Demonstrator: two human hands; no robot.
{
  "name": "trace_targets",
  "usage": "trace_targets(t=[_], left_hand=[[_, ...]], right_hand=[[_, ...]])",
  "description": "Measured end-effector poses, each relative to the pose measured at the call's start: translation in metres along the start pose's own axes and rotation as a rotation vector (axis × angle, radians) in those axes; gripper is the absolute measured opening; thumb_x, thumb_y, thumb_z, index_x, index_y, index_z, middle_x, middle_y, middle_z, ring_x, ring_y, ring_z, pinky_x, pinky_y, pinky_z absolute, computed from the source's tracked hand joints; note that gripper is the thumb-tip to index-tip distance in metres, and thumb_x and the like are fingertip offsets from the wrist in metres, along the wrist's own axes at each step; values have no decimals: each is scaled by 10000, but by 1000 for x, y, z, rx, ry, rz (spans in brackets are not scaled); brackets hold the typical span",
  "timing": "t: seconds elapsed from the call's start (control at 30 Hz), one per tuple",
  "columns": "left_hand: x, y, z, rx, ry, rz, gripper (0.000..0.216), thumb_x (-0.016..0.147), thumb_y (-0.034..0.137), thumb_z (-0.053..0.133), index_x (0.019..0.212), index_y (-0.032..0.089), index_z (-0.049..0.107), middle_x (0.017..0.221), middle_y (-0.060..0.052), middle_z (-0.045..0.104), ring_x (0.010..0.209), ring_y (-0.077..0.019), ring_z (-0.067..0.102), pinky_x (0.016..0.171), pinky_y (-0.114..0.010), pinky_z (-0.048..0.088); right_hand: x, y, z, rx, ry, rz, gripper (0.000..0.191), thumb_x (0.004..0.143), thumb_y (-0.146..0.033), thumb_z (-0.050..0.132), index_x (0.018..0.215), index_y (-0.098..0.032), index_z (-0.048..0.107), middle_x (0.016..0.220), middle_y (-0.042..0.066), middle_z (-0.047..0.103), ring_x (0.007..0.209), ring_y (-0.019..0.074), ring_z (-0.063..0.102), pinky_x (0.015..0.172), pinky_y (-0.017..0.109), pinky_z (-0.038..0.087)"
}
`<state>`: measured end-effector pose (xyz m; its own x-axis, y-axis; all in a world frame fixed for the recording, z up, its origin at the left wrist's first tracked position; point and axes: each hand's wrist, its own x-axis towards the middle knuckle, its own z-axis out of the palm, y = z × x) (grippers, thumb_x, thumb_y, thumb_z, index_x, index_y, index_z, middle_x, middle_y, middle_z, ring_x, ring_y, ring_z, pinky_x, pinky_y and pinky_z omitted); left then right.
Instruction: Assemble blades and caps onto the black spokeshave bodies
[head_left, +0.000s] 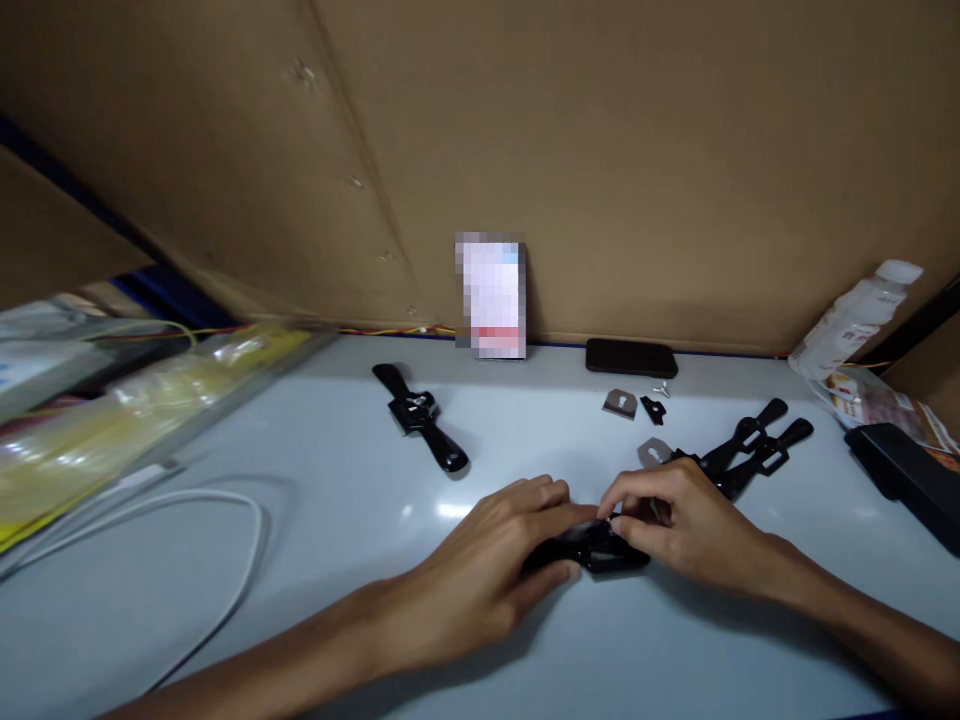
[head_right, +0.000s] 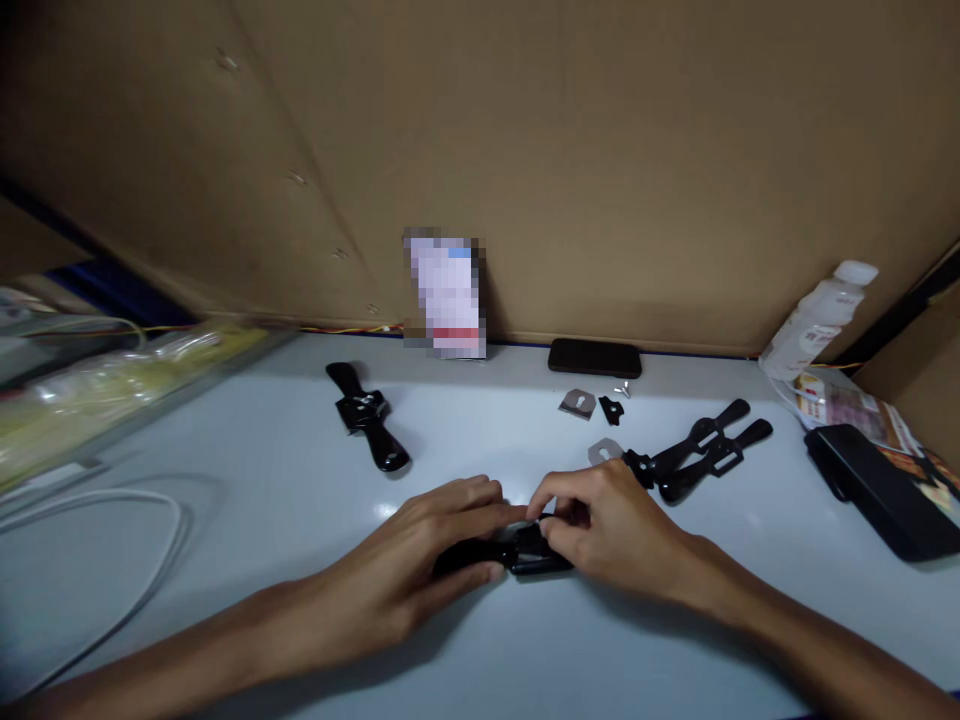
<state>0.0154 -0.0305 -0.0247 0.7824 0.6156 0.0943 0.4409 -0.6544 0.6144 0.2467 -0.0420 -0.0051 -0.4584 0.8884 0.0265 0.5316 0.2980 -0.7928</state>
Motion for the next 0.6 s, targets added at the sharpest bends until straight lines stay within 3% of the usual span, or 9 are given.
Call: trace_targets(t=[0.17, 0.43, 0.6], left_hand=[[-1, 0, 2, 15, -1, -8, 323, 969, 174, 574, 1283, 227, 630, 995, -59, 627, 883, -230, 563, 760, -351, 443], [-2, 0, 5, -1, 76, 23, 241, 971, 178, 558, 1196, 208, 639, 1002, -60, 650, 880, -220, 583, 761, -340, 465], [-3, 1, 7, -3, 115, 53, 145, 974, 160, 548, 1088, 184, 634, 961, -52, 656, 840, -204, 577, 734, -329, 460]], right_hand=[[-1, -1, 3, -16, 22, -28, 118, 838, -135, 616, 759, -190, 686, 602, -37, 583, 545, 98, 470, 544, 253, 339], [-3, 10, 7, -370, 108, -299, 171, 935, -160, 488, 780, -196, 548, 708, 5, 570, 640, 139, 472, 626, 299, 345], [-4, 13, 8, -469, 94, -308, 232, 975, -173, 445, 760, -203, 526, 725, 24, 574, 657, 154, 480, 634, 317, 338]])
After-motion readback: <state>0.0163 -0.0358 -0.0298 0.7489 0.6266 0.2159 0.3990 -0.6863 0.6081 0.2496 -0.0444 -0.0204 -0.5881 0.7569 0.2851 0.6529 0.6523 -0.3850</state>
